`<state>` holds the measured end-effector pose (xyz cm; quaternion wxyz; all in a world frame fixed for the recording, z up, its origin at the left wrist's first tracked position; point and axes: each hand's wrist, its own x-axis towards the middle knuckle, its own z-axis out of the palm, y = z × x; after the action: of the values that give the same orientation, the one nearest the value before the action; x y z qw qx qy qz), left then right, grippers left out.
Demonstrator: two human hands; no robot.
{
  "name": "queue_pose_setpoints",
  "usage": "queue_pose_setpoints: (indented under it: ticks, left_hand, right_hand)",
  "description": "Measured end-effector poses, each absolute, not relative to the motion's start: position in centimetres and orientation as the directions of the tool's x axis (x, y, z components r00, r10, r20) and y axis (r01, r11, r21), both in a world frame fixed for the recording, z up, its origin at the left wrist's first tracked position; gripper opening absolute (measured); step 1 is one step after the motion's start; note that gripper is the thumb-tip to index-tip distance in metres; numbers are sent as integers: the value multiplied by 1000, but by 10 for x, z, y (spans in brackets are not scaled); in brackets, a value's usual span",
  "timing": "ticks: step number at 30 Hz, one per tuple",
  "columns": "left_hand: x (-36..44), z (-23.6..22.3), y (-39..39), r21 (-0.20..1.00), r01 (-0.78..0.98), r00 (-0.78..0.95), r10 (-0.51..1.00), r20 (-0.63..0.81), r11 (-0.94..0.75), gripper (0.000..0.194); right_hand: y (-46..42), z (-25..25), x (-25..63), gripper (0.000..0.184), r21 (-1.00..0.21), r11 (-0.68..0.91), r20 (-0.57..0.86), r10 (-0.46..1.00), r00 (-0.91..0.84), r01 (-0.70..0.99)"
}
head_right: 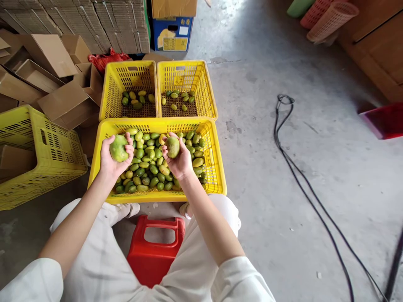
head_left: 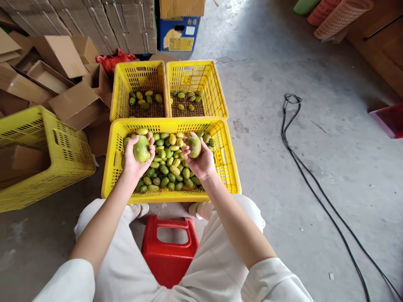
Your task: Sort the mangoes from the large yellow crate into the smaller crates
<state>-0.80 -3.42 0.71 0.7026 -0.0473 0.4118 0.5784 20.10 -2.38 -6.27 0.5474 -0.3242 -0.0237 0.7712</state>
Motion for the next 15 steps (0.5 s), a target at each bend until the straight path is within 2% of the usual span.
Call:
queue_pose_setpoints:
  ticks: [4,10,15]
  left_hand:
    - [-7,4,-35,431,-849,-38,779,-625,304,22]
    - [-6,-2,-36,453,-844,-55,796,-603,286,25]
    - [-7,-7,-35,496,-835,-95,824,-558,240,22]
  right_hand:
    - [-24,-56,201,23,-330,-420,-514,831,-212,-845]
    - [-26,-48,197,14,-370,-409,-518,836,-180,-834]
    - [-26,-48,193,25,-406,-413,-492,850,-186,-815]
